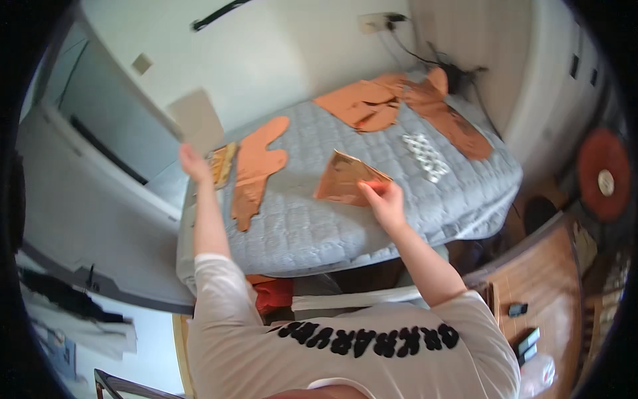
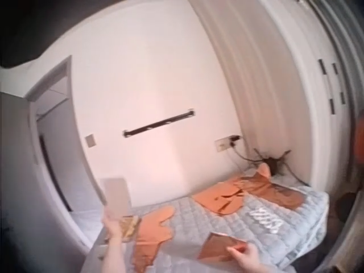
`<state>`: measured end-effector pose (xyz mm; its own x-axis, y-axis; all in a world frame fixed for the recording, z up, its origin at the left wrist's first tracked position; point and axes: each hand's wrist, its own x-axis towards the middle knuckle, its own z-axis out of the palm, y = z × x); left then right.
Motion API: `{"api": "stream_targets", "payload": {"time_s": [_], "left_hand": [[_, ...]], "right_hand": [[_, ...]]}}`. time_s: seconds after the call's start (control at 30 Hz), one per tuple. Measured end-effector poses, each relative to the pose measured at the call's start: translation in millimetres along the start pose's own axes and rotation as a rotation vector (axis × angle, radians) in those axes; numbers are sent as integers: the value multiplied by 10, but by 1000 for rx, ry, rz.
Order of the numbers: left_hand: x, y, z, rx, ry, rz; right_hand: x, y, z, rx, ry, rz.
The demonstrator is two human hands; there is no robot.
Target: Folding deflated foil balloons and preparing them with backing cards for packaging.
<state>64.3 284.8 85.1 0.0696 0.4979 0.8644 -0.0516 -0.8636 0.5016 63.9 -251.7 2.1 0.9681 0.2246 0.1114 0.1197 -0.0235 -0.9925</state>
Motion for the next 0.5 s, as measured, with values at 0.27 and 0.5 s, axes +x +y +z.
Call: {"api": "stream_targets", "payload": {"time_s": [0.27,0.5], "left_hand": [[-1589,2094,-102,-762,-543,-454],[-2511,2885,-372,543,-1296,131]], "right_hand": [[-528,383,-523,1113,95,26],[-1337,770,-1710,1224,465,235]]}}
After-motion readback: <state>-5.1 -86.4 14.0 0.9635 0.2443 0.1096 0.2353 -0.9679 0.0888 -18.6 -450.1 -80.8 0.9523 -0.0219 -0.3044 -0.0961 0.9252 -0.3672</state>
